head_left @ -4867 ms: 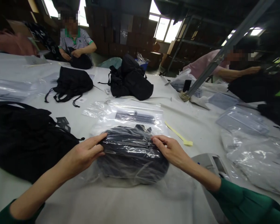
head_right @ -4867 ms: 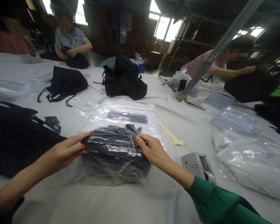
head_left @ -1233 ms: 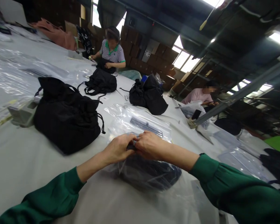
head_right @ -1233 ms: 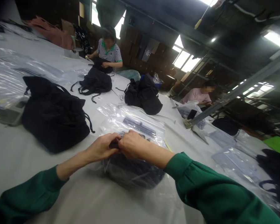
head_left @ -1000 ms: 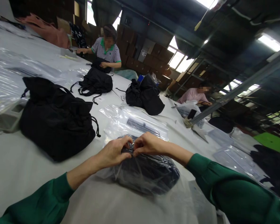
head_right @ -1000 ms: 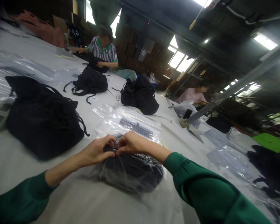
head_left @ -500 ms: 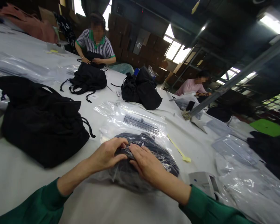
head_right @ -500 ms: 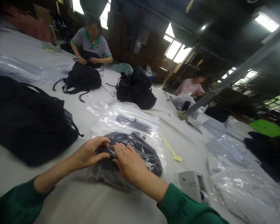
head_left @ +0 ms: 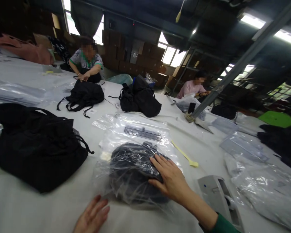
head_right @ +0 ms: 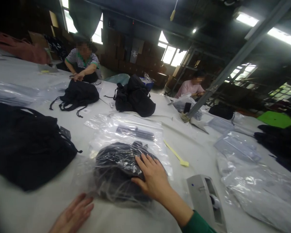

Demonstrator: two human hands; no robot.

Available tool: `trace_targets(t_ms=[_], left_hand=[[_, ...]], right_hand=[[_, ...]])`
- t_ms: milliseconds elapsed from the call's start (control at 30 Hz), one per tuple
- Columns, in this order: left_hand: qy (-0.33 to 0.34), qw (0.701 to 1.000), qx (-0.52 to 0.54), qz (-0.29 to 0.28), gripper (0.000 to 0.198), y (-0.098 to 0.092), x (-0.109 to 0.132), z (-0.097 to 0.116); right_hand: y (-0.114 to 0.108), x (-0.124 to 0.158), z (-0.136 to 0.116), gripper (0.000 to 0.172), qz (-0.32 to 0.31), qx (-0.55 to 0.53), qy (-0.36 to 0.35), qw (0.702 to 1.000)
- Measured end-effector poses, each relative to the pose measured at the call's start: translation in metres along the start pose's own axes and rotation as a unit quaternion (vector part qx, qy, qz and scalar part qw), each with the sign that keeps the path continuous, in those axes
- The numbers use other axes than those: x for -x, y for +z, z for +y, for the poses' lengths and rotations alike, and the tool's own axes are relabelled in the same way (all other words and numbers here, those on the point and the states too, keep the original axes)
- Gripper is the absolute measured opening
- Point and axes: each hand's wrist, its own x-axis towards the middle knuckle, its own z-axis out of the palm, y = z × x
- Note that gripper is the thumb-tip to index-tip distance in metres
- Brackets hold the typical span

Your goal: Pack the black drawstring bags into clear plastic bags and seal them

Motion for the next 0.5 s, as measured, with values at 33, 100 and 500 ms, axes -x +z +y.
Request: trace_targets(t_ms=[33, 100, 500], left_hand=[[-0.015, 0.999, 0.033, -0.017, 0.088, 0.016, 0.005, -0.012], [-0.023, 0.996, 0.059, -0.057, 0.074, 0.050, 0.008, -0.022], [0.260, 0.936, -0.052, -0.232, 0.072, 0.138, 0.055, 0.039]], right_hand=[[0.004, 0.000, 0.001, 0.071, 0.003, -0.006, 0.006, 1.000], [0.007, 0.001, 0.006, 0.066, 0.016, -0.022, 0.017, 0.999], [0.008, 0.084, 0.018, 0.047, 0.191, -0.384, 0.181, 0.885]])
